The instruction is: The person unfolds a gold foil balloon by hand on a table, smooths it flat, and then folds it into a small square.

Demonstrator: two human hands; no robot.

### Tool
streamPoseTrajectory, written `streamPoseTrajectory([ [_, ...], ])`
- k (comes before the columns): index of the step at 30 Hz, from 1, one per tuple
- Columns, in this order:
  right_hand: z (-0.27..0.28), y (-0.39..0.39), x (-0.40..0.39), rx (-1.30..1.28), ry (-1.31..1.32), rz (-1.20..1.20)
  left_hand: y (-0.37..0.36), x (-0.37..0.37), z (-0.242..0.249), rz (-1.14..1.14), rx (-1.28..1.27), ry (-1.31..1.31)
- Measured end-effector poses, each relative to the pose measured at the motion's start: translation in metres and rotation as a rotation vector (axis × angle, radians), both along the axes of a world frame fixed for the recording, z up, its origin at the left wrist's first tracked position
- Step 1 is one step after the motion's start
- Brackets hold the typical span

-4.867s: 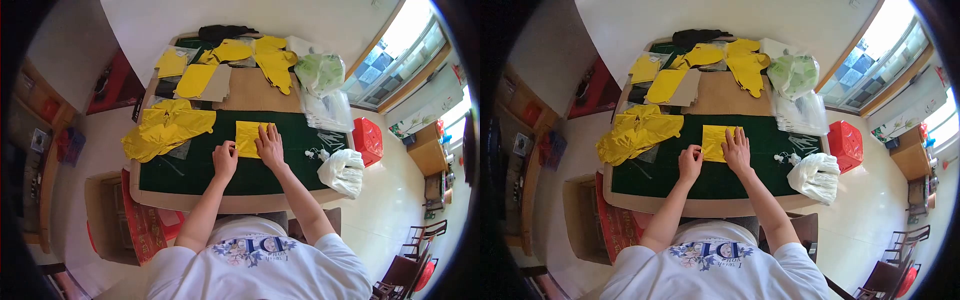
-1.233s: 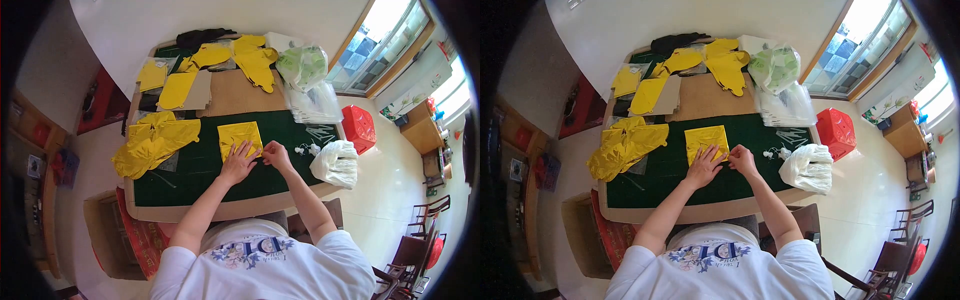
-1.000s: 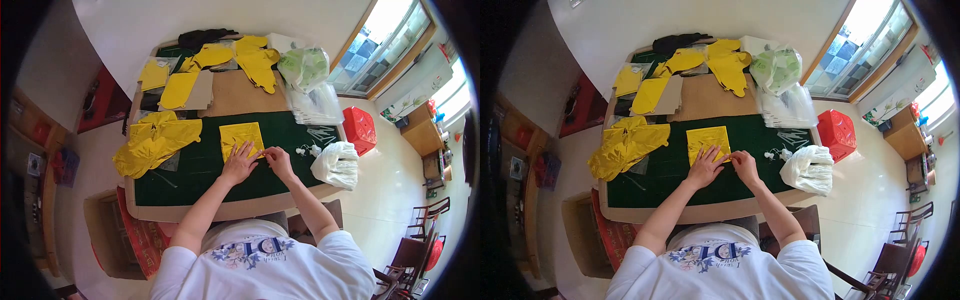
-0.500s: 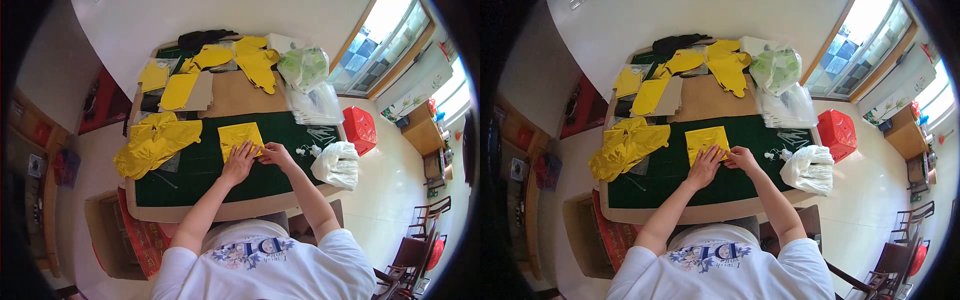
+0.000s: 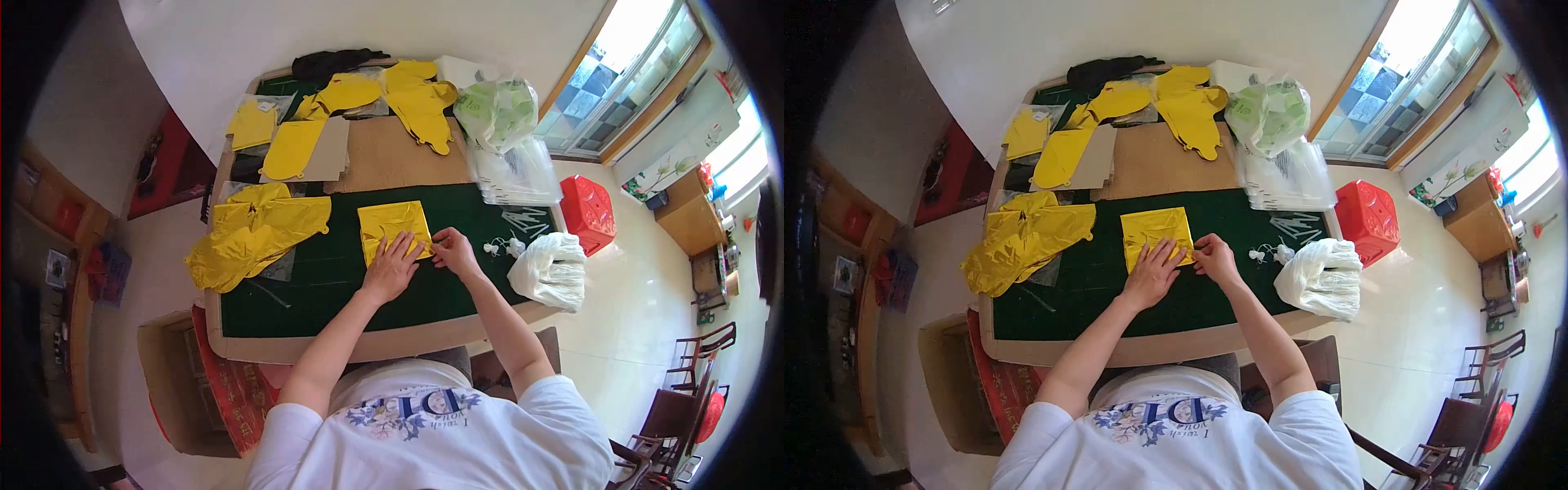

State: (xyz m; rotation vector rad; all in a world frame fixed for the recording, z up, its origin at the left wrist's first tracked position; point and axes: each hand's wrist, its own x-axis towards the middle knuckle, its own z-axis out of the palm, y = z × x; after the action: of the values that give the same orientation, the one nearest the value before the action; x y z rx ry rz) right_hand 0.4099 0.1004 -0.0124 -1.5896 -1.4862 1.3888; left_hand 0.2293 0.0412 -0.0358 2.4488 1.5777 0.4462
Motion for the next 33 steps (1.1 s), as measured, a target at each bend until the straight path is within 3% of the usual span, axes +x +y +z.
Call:
streamPoseTrajectory([
  [5,-0.007,-0.002,0.006,0.005,-0.073,-0.015,0.000,0.001,-0.001,-0.002,-0.005,0.009],
  [7,-0.004,-0.005,0.007,0.138,-0.146,0.034,0.000,0.000,-0.003,-0.001,0.007,0.005],
  [17,-0.004,0.005,0.010,0.020,-0.280,0.153,0.002,0.001,-0.005,0.011,-0.004,0.029],
  [23,0.000,-0.002,0.009,0.178,-0.467,0.225,0.002,0.001,-0.003,0.000,-0.008,0.028],
  [25,0.001,-0.012,0.007,0.518,-0.495,0.144,0.001,0.000,-0.002,0.000,-0.010,0.019],
  [26,0.003,-0.017,0.005,0.519,-0.496,0.147,0.002,0.000,-0.004,0.002,-0.010,0.017],
  [28,0.008,-0.029,0.003,0.846,-0.438,0.232,0.002,0.001,-0.009,0.013,0.043,-0.021],
  [33,0.011,-0.041,0.008,0.848,-0.531,0.264,0.000,0.000,-0.002,0.014,0.024,-0.024],
])
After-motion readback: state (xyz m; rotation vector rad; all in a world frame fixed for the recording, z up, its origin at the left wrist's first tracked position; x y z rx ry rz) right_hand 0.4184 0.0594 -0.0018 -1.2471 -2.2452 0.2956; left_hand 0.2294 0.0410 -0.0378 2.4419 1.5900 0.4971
